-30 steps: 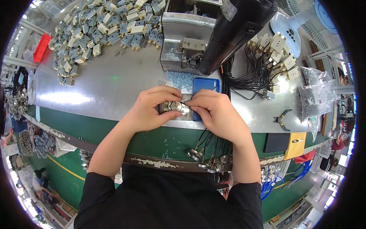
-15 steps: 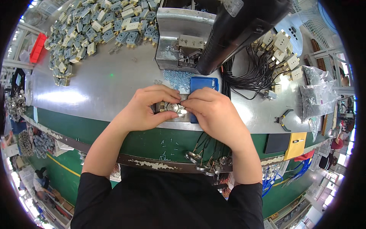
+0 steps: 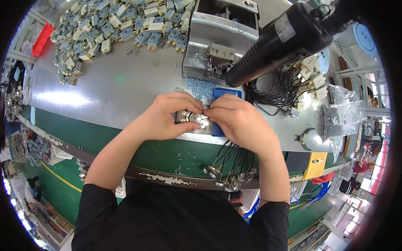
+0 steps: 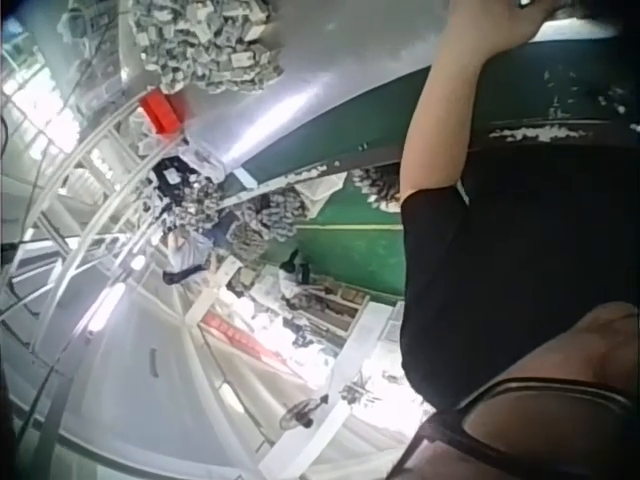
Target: Manually assembling electronic components by inserting wires and using a power tool to secure parts.
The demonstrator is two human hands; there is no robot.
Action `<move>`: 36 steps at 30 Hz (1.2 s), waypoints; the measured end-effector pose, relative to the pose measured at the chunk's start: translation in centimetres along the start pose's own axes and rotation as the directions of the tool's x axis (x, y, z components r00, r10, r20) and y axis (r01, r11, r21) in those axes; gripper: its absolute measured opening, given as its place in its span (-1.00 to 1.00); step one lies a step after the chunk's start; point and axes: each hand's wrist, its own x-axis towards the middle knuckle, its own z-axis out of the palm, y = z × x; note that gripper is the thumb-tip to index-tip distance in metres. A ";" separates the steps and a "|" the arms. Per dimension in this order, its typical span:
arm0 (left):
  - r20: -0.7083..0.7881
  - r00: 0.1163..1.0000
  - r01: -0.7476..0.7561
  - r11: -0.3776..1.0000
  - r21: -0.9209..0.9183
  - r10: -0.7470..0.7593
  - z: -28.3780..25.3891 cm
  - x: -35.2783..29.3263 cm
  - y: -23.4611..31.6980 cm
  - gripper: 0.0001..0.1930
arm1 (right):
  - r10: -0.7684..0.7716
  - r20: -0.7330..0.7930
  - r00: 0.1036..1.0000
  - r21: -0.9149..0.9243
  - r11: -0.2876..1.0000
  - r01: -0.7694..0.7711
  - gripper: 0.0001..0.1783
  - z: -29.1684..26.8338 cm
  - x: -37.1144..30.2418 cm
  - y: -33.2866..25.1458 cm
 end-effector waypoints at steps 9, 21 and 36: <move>-0.027 0.997 -0.073 0.997 0.015 0.073 0.3 -0.3 0.0 -0.71 | 0.449 -0.282 0.848 0.438 0.847 -0.303 -0.88 1.1 0.0 -1.6; -0.012 0.998 -0.054 0.996 0.077 0.056 0.3 -0.5 0.5 -0.70 | 0.037 -0.160 0.986 0.059 0.998 -0.027 -0.83 1.5 0.1 -0.9; -0.006 1.000 0.007 0.998 0.065 -0.006 0.4 0.0 0.9 -0.64 | 0.141 -0.084 0.986 0.193 0.974 -0.123 -0.81 0.3 1.2 -1.0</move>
